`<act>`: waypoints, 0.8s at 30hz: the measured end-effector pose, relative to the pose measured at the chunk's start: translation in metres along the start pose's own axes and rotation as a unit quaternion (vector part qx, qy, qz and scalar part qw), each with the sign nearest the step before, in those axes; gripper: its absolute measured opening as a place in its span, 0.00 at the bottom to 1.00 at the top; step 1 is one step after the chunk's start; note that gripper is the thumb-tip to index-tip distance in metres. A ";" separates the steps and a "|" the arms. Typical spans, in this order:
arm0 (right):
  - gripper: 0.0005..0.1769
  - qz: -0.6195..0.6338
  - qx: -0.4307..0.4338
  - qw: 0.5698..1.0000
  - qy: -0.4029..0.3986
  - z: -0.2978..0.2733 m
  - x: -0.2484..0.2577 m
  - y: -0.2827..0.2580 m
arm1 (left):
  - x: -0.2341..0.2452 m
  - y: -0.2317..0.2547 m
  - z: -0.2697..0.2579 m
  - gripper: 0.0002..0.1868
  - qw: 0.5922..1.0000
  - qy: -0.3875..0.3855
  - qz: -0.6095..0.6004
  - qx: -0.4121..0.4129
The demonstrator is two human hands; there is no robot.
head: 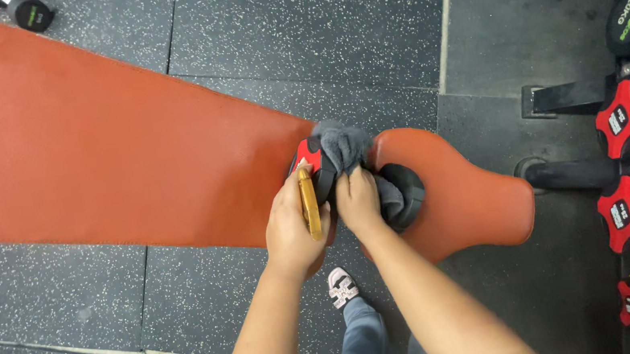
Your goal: The person wipes down dumbbells of various sizes and weight racks with a cloth and a spray bottle, moving between different sections of the gym floor and weight storage areas.
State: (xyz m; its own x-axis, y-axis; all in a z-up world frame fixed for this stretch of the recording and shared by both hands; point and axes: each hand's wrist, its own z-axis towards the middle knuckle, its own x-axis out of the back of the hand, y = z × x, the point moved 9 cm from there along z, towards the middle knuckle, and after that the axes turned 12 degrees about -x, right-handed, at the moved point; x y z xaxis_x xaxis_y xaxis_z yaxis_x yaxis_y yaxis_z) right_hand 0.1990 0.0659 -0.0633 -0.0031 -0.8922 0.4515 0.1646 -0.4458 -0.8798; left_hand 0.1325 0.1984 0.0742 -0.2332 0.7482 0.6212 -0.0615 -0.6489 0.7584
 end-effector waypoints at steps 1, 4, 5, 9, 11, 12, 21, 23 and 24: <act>0.16 -0.075 -0.059 0.995 -0.027 0.000 -0.008 0.020 | -0.001 0.000 0.000 0.36 1.000 -0.001 0.000 0.000; 0.21 -0.183 -0.192 0.959 -0.100 0.009 -0.009 0.064 | -0.002 -0.001 -0.004 0.36 1.000 -0.011 -0.002 0.019; 0.24 -0.213 -0.262 0.930 -0.143 0.016 -0.009 0.081 | -0.001 0.001 -0.004 0.35 1.000 -0.004 -0.007 0.020; 0.26 -0.228 -0.197 0.935 -0.185 0.037 -0.002 0.071 | -0.002 0.002 -0.003 0.36 1.000 0.005 0.001 0.014; 0.24 -0.210 -0.272 0.927 -0.149 0.020 0.007 0.073 | -0.001 0.000 -0.003 0.36 1.000 0.015 -0.004 0.010; 0.24 -0.212 -0.273 0.927 -0.149 0.005 0.006 0.068 | 0.000 0.000 -0.004 0.36 1.000 0.022 -0.009 0.005; 0.29 -0.351 0.045 0.934 -0.046 -0.047 0.000 -0.046 | -0.006 -0.004 -0.007 0.36 0.999 0.035 -0.003 -0.001; 0.22 -0.030 -0.150 0.980 -0.124 -0.008 0.008 -0.025 | -0.007 -0.005 -0.005 0.37 1.000 0.031 0.000 0.004; 0.22 -0.031 -0.154 0.980 -0.125 0.009 0.012 -0.023 | -0.007 -0.005 -0.007 0.37 1.000 0.026 0.001 0.010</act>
State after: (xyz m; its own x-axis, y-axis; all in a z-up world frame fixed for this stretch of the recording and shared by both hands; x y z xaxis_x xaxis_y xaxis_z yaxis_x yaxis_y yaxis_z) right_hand 0.2037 0.0659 -0.0368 0.2438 -0.8350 0.4933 -0.1338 -0.5328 -0.8356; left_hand 0.1281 0.1957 0.0644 -0.2844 0.7377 0.6123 -0.0416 -0.6475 0.7609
